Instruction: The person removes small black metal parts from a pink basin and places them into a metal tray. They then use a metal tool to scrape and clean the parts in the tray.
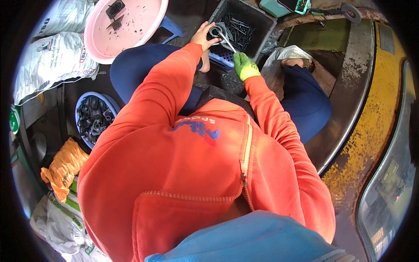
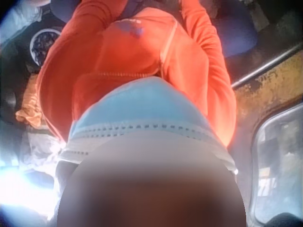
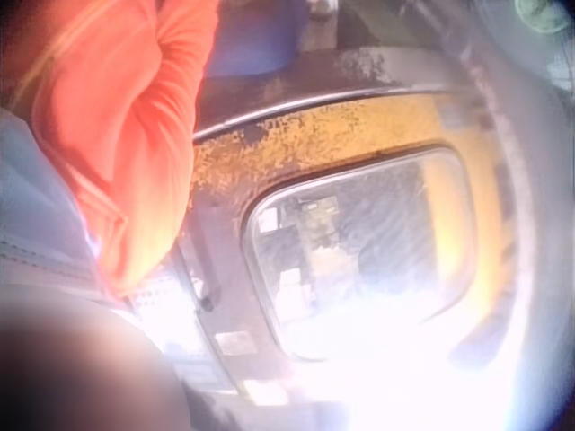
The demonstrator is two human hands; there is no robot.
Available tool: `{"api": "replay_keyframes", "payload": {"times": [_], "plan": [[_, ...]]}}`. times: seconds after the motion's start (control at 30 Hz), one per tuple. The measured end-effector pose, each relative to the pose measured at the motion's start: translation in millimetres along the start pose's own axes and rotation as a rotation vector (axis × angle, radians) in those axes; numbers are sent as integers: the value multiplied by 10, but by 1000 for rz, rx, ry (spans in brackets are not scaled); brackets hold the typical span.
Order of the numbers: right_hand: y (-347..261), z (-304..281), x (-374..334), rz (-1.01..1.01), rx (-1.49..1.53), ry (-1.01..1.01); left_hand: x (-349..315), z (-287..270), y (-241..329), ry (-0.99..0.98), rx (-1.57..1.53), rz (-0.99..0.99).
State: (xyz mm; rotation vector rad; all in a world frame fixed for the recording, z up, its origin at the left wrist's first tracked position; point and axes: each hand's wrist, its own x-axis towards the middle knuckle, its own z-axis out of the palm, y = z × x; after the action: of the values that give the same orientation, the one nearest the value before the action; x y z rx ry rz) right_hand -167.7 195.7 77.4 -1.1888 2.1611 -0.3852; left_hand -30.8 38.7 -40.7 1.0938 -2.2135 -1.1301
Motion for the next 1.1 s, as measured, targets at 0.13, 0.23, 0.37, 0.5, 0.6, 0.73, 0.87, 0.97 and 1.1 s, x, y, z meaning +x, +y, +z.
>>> {"api": "replay_keyframes", "payload": {"times": [0.13, 0.23, 0.37, 0.5, 0.6, 0.73, 0.87, 0.97, 1.1], "plan": [[10, -12, -5, -101, 188, 38, -13, 1, 2, 23, 0, -16], [56, 32, 34, 98, 7, -83, 8, 5, -6, 14, 37, -10], [64, 110, 12, -18, 146, 26, 3, -1, -2, -16, 15, -31], [65, 55, -19, -52, 86, 86, -9, 13, 10, 22, -10, -10], [74, 41, -14, 36, 19, 39, 8, 29, -7, -4, -6, -1], [132, 78, -11, -124, 197, 44, 5, 33, -46, 27, -10, -10], [60, 75, 30, 121, 35, -95, 1, 17, -13, 10, 1, 32], [-95, -91, -24, -14, 117, 9, 119, -37, 74, -20, 225, -13], [-168, -649, -285, -147, 261, 227, 335, -64, 188, 126, -419, 16]]}}
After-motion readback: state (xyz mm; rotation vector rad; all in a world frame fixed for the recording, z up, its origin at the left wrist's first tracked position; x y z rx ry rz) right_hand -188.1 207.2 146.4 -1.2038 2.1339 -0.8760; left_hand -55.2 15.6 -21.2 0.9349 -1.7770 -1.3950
